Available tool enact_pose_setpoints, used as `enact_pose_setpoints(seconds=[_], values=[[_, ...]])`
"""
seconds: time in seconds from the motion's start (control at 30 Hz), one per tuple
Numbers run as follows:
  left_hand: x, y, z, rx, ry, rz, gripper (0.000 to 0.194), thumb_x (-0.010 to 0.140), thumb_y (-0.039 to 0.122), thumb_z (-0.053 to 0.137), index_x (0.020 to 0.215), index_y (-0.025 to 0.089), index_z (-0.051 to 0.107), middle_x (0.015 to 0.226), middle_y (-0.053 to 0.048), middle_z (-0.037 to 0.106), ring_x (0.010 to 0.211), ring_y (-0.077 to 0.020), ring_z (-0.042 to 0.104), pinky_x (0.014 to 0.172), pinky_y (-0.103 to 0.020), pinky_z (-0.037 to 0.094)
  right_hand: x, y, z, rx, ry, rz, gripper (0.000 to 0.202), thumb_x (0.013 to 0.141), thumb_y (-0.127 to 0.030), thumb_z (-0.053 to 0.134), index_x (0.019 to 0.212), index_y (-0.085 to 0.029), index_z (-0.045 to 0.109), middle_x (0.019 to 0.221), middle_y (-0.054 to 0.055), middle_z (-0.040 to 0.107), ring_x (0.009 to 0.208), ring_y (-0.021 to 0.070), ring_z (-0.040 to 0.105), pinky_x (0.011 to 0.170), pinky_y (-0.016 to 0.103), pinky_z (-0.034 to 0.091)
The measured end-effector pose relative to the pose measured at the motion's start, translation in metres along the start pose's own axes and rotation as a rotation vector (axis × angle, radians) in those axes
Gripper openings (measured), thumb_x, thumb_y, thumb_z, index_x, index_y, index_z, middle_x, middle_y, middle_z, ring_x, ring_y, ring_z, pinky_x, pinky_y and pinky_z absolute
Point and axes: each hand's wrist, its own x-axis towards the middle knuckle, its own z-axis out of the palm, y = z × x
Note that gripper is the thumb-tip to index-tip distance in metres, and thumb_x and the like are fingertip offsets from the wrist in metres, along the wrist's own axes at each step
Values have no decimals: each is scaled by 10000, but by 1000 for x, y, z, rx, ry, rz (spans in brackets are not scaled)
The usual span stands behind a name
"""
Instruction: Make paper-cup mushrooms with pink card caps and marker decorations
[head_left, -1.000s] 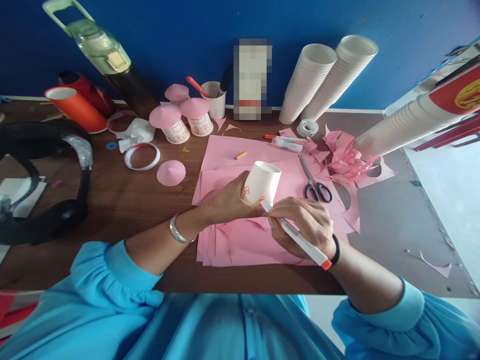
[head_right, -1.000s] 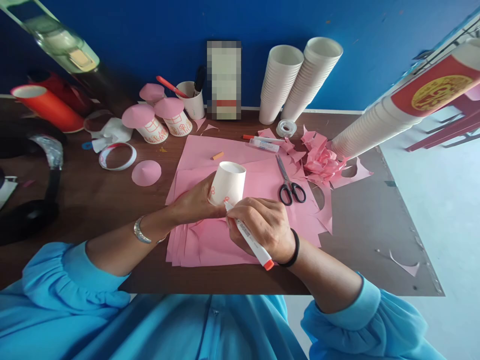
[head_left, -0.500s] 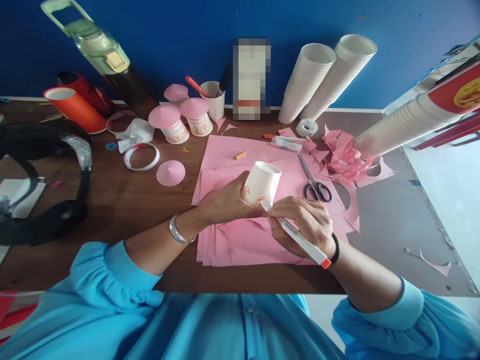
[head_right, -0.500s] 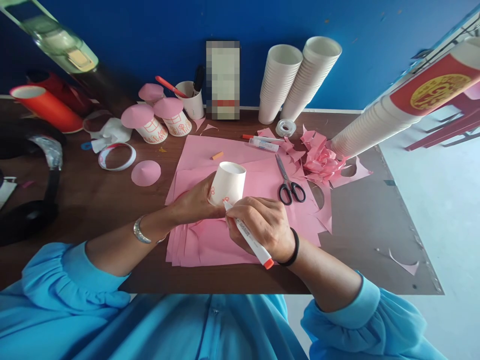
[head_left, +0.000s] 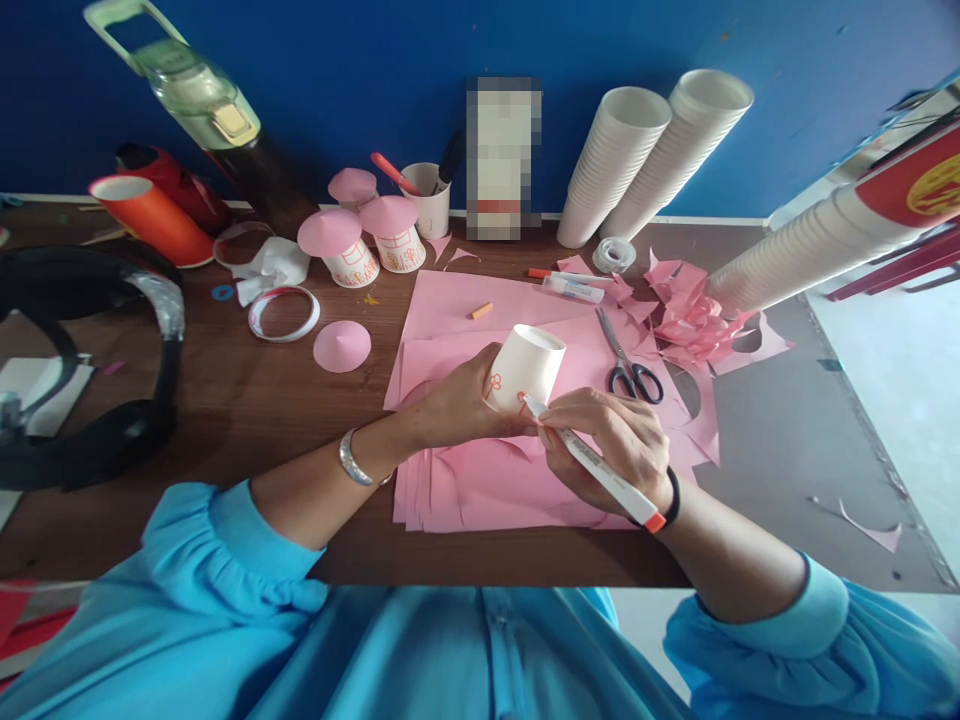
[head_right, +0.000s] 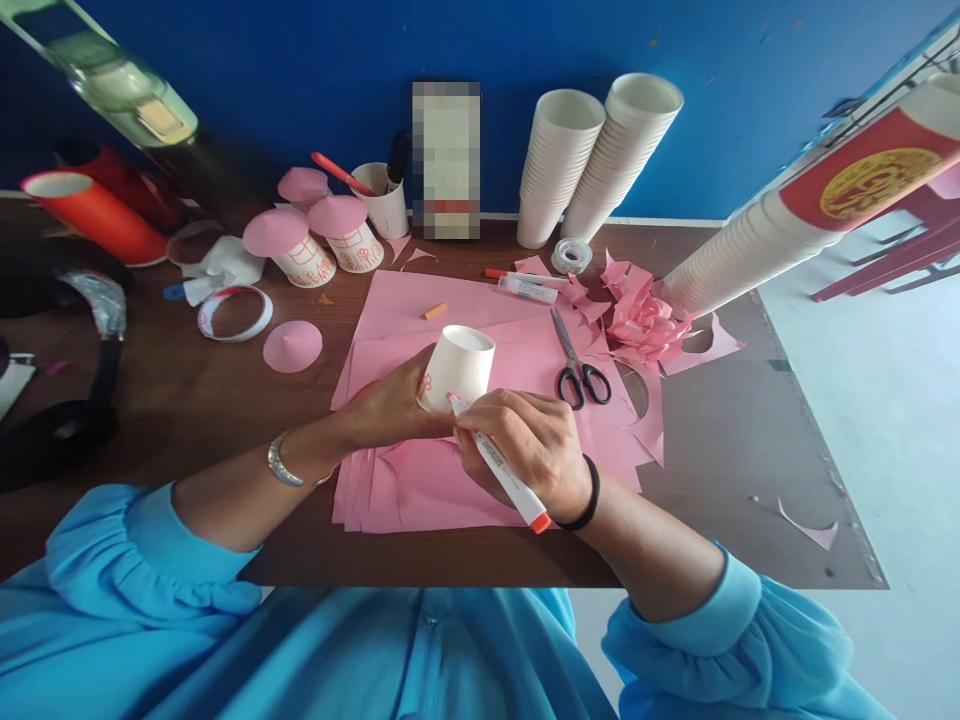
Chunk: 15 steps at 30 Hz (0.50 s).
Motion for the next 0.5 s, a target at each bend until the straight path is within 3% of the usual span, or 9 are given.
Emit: enact_pose_setpoints(seconds=[0.5], values=[[1, -4, -1, -21, 19, 0, 798, 597, 518, 920, 1253, 211, 584, 1071, -75, 688, 933, -253, 642, 725, -356, 547, -1, -1, 0, -18, 24, 11, 216, 837, -28, 641, 960, -201, 603, 726, 2, 707, 582, 141, 698, 517, 242, 556]])
